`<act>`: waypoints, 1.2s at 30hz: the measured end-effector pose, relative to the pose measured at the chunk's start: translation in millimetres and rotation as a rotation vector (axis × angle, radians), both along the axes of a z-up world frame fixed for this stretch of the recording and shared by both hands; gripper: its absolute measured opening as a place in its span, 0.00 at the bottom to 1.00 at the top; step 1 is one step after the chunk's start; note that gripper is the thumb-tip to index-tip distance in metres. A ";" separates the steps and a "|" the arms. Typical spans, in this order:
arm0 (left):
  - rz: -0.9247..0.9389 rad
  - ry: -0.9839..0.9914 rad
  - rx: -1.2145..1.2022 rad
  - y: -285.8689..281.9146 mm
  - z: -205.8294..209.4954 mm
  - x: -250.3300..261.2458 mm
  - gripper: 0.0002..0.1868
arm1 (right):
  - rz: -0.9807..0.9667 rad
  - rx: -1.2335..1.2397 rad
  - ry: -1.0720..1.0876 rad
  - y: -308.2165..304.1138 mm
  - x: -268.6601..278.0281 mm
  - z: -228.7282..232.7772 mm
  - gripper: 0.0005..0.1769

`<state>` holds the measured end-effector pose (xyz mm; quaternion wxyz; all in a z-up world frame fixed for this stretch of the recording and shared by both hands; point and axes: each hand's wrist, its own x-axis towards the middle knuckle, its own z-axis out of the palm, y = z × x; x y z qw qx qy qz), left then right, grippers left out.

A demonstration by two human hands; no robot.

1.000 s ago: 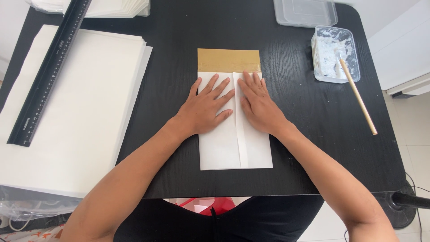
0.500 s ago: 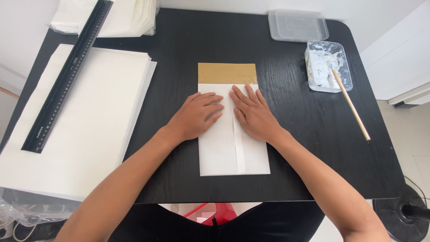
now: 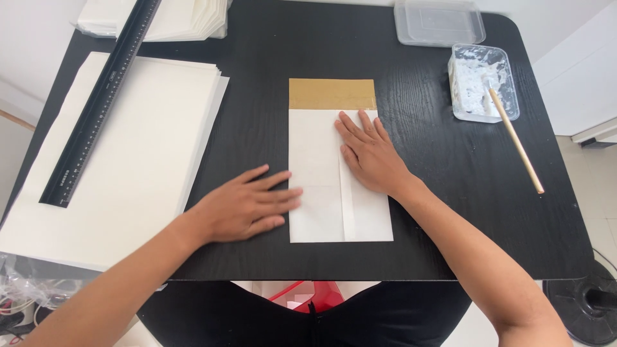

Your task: Finishing the assembly of one paper bag and starting the next by folding paper around a template and applying glue with a brush.

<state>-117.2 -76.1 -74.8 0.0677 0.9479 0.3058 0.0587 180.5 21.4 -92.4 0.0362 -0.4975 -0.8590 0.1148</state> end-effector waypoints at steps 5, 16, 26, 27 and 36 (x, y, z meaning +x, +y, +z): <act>-0.187 -0.170 -0.017 -37.9 -5.4 0.0 0.22 | -0.014 -0.002 0.008 -1.4 -2.2 1.9 0.30; 0.102 -0.309 -0.019 32.8 -15.0 7.6 0.18 | -0.031 -0.021 0.061 -4.1 -1.9 3.6 0.30; 0.225 -0.075 -0.090 69.6 -9.8 11.9 0.17 | -0.138 0.031 0.280 3.3 29.5 4.2 0.27; 0.225 -0.073 -0.091 71.5 -8.9 12.9 0.17 | -0.138 0.029 0.282 2.3 25.8 6.2 0.27; 0.113 0.161 -0.007 78.7 -4.6 27.9 0.26 | -0.121 -0.071 0.178 4.9 19.4 9.1 0.31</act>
